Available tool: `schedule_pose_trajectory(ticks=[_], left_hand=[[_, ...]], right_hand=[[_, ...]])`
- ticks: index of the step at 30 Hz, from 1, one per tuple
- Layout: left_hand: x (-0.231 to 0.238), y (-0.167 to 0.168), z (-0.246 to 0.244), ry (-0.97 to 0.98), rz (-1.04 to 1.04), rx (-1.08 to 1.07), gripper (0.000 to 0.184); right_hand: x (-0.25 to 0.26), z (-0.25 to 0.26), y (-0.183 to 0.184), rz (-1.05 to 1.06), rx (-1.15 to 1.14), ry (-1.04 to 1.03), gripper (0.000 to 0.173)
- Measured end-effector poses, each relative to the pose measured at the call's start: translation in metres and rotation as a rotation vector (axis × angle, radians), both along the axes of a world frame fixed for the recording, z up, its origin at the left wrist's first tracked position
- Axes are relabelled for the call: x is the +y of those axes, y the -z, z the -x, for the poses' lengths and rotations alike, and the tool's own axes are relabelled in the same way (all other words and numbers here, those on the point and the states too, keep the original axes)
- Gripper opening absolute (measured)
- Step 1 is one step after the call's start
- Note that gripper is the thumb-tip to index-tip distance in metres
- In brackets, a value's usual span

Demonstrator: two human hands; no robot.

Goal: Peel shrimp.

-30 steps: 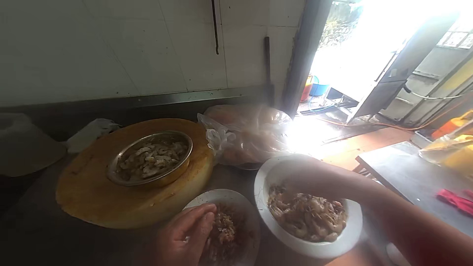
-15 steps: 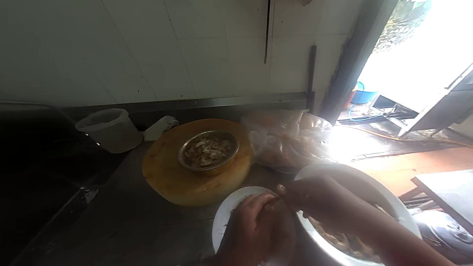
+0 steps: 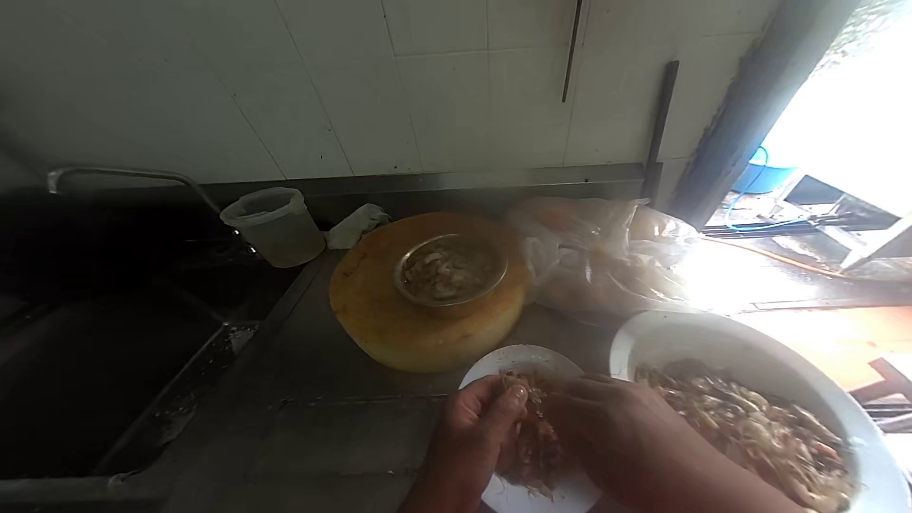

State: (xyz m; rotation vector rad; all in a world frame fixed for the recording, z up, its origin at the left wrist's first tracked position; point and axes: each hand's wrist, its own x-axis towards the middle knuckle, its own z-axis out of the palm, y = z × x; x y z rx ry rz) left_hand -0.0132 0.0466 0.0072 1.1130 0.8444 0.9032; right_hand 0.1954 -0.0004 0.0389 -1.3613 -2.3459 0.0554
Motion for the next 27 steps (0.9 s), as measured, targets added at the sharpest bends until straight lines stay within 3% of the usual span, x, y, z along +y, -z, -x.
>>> schedule_pose_trajectory(ticks=[2, 6, 11, 16, 20, 23, 27], left_hand=[[0.004, 0.003, 0.008, -0.021, 0.077, -0.055, 0.024], [0.0, 0.004, 0.009, -0.045, 0.164, -0.113, 0.024], [-0.012, 0.006, -0.004, -0.045, 0.075, -0.029, 0.025], [-0.008, 0.007, 0.001, 0.045, -0.11, 0.072, 0.022], [-0.006, 0.002, 0.001, -0.027, 0.016, -0.044, 0.021], [-0.006, -0.002, 0.002, -0.056, 0.108, -0.126, 0.025], [-0.013, 0.0, -0.007, -0.075, 0.006, -0.043, 0.025]], right_hand=[[-0.001, -0.002, 0.0, 0.037, 0.033, 0.02, 0.019], [0.002, -0.002, 0.008, 0.25, 0.105, 0.129, 0.039], [-0.004, 0.011, 0.019, 0.197, 0.578, 0.136, 0.019], [-0.009, 0.01, 0.026, 0.188, 0.619, 0.143, 0.013], [-0.012, 0.0, 0.026, 0.204, 0.695, 0.139, 0.012], [-0.012, -0.006, 0.03, 0.203, 0.619, 0.197, 0.024], [-0.012, 0.002, 0.039, 0.257, 0.717, 0.174, 0.017]])
